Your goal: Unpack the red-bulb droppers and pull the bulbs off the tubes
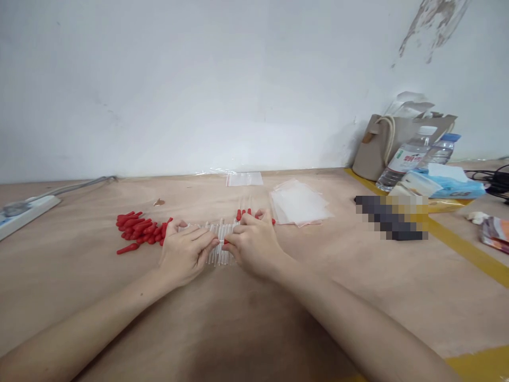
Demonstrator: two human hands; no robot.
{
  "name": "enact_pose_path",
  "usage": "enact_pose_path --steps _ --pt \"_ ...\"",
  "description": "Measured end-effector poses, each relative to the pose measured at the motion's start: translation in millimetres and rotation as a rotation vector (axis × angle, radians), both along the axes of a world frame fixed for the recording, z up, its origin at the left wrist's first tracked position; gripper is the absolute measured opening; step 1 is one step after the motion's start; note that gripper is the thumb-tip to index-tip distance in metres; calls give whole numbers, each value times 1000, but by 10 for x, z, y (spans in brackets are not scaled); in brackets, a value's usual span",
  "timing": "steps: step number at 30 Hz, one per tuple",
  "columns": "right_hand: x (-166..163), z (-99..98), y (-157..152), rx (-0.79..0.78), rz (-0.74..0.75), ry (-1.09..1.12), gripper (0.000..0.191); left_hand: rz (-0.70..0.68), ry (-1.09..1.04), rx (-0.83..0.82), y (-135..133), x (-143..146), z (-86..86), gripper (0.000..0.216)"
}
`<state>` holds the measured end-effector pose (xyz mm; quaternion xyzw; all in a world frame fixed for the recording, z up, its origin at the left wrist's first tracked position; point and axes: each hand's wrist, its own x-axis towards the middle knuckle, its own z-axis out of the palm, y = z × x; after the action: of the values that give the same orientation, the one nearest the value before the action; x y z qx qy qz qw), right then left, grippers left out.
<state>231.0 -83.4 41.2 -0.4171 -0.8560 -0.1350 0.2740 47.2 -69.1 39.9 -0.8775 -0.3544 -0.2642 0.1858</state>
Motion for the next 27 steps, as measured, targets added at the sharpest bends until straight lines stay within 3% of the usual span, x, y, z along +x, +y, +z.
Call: enact_pose_path --steps 6,11,14,18,20,24,27 --pt "19 -98 -1 579 -37 -49 12 27 -88 -481 -18 -16 104 39" --pt "118 -4 -9 806 41 -121 17 19 -244 -816 -32 -1 136 44" --pt "148 23 13 851 51 -137 16 9 -272 -884 -25 -4 134 44" --pt "143 8 54 803 37 -82 12 42 -196 -724 -19 -17 156 41" --pt "142 3 55 769 26 -76 13 29 -207 -744 -19 -10 169 42" --pt "222 17 40 682 91 -91 16 -95 -353 -1119 3 -19 165 44" --pt "390 30 103 645 64 -21 18 -61 -473 -1294 70 -118 148 46"
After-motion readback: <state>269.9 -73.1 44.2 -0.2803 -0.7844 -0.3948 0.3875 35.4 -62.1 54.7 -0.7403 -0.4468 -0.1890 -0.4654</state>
